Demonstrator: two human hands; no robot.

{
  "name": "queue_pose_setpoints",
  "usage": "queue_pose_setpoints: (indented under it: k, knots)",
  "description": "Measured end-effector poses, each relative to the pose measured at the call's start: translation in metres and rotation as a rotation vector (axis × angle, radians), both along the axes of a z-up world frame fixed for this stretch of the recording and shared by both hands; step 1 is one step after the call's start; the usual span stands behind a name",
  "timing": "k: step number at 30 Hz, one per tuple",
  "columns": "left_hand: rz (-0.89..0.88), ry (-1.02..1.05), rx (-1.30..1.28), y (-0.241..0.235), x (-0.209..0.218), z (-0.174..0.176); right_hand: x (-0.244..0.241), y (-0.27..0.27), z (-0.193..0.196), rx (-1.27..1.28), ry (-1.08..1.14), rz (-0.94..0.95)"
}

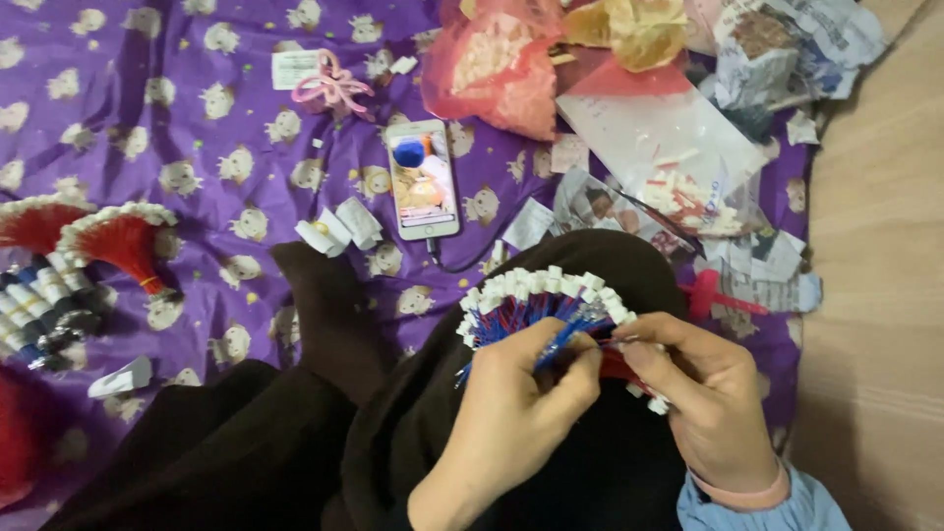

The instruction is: Assembling wire bundles by manually inserting individual wires into plastic connectors

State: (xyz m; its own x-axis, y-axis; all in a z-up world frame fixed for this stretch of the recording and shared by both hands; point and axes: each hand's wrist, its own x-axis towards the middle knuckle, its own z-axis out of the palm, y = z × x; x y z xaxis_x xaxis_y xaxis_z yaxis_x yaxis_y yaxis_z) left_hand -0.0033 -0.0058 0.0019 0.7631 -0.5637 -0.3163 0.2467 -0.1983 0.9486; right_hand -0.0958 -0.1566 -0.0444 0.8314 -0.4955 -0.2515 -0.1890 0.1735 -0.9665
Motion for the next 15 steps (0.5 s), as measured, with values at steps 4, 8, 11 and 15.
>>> queue_pose_setpoints:
  k: [4, 8, 11, 15]
  knots:
    - [0.001, 0.012, 0.041, -0.003, 0.001, -0.002, 0.001, -0.003, 0.003, 0.014, 0.033, 0.017]
    - [0.035, 0.031, 0.008, -0.004, -0.001, -0.006, 0.002, -0.005, 0.002, 0.088, -0.057, 0.076]
    - [0.040, -0.019, -0.006, -0.003, -0.001, -0.007, 0.001, -0.008, 0.001, 0.134, -0.064, 0.075]
    - [0.040, -0.027, 0.017, -0.002, 0.001, -0.004, 0.002, -0.012, 0.000, 0.189, -0.029, 0.031]
